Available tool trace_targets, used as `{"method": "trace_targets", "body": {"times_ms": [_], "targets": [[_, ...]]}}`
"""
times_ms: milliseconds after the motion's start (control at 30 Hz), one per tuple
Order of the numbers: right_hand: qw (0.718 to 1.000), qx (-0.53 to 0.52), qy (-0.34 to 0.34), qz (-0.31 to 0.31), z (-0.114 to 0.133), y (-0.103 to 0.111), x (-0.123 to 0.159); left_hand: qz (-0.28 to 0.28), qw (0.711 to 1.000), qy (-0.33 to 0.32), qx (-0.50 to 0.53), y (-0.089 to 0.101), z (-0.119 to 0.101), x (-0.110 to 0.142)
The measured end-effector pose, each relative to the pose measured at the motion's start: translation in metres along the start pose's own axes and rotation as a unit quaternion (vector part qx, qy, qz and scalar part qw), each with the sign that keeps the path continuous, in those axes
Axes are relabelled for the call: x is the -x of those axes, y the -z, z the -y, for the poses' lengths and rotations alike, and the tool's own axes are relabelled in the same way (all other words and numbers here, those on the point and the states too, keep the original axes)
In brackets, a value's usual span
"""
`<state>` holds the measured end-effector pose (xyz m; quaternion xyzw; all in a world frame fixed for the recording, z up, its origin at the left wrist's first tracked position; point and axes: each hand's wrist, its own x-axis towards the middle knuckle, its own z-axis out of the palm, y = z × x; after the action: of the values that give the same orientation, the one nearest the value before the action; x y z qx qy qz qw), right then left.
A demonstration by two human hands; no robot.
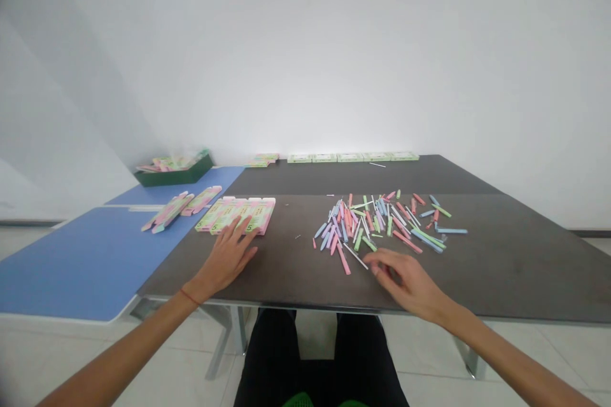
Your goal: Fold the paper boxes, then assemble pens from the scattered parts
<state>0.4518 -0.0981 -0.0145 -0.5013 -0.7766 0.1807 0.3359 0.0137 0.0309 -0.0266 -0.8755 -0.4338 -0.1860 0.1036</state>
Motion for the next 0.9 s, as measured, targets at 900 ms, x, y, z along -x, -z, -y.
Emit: {"method": "trace_targets", "body": {"times_ms": [900], "targets": [[0.950,-0.170,-0.208,-0.156,-0.073,-0.002,0.054,0.114,0.965,-0.159,0.174,-0.024,-0.055,-0.003]]}}
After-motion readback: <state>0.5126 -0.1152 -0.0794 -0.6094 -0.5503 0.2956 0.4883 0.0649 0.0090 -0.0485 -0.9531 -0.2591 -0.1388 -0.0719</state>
